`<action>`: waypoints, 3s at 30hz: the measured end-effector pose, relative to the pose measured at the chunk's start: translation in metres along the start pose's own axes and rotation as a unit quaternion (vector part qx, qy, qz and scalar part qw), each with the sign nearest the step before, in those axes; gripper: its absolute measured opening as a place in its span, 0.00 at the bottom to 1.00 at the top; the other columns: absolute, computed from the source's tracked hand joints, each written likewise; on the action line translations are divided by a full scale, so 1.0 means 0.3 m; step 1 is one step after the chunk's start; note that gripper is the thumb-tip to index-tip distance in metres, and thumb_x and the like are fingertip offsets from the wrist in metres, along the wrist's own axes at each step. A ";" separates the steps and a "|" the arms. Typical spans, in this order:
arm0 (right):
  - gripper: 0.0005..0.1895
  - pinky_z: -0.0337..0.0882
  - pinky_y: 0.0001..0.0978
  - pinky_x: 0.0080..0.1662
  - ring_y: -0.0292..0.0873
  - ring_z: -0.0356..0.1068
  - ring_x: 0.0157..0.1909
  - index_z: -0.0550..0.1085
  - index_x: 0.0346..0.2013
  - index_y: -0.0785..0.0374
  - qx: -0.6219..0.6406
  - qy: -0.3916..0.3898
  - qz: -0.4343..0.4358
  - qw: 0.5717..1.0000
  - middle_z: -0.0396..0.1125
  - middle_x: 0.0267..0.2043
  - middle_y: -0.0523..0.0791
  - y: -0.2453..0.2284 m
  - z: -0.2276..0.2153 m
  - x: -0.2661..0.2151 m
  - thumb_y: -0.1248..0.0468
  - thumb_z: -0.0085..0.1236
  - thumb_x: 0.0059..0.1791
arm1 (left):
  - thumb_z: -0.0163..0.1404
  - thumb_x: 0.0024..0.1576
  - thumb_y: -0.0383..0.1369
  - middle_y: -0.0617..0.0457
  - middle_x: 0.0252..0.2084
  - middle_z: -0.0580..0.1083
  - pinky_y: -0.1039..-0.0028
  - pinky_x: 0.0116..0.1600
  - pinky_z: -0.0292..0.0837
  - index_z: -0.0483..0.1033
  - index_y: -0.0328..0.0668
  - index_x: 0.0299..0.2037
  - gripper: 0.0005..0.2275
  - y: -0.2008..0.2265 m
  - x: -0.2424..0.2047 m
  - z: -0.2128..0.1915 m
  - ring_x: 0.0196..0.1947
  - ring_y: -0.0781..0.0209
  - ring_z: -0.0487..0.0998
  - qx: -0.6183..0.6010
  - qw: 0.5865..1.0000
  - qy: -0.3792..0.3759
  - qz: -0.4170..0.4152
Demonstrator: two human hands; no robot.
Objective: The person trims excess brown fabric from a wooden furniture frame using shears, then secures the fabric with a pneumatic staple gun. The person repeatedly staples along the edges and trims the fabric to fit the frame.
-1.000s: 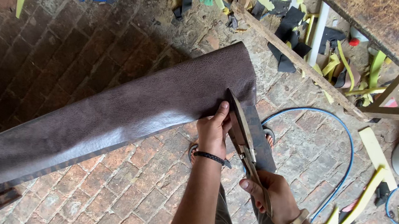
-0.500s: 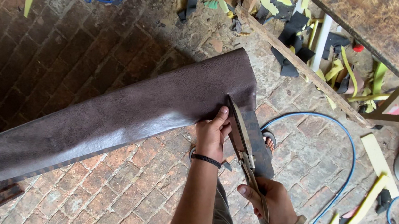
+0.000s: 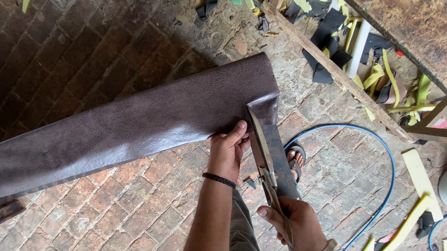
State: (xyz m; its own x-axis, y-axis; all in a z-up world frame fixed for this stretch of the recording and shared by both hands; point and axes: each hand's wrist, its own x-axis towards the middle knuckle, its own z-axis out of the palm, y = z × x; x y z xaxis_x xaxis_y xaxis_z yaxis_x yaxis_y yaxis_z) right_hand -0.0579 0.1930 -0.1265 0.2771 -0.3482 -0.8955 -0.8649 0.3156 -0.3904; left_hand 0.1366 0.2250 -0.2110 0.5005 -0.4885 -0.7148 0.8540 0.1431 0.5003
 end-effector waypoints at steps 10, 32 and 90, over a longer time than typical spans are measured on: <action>0.28 0.59 0.31 0.21 0.37 0.62 0.15 0.78 0.40 0.70 0.061 -0.053 0.060 0.995 0.64 0.15 0.45 0.283 -0.150 0.020 0.47 0.69 0.41 | 0.55 0.61 0.36 0.44 0.36 0.80 0.71 0.35 0.78 0.78 0.32 0.41 0.12 -0.057 -0.006 -0.016 0.30 0.56 0.79 0.168 0.981 0.078 0.060; 0.32 0.72 0.30 0.37 0.36 0.76 0.30 0.81 0.42 0.65 -0.080 -0.023 -0.031 0.996 0.75 0.27 0.46 0.257 -0.247 -0.002 0.40 0.68 0.38 | 0.61 0.57 0.32 0.55 0.36 0.80 0.63 0.48 0.74 0.81 0.48 0.40 0.04 0.209 0.093 0.241 0.37 0.58 0.79 0.696 0.553 -0.128 0.440; 0.23 0.61 0.36 0.21 0.39 0.56 0.14 0.76 0.17 0.65 -0.218 0.107 -0.203 0.948 0.61 0.09 0.46 0.099 -0.312 0.037 0.48 0.70 0.41 | 0.59 0.58 0.27 0.57 0.39 0.80 0.75 0.40 0.79 0.78 0.47 0.36 0.03 0.063 -0.005 0.185 0.41 0.60 0.82 0.597 0.579 0.030 0.554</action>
State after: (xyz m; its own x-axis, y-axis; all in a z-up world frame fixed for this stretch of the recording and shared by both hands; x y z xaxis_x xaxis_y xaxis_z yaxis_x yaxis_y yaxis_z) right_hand -0.1197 0.1159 -0.1280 0.5734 -0.5490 -0.6081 -0.8090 -0.2623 -0.5260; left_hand 0.1441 0.1805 -0.1735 0.6818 -0.6303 0.3712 -0.6857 -0.3739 0.6245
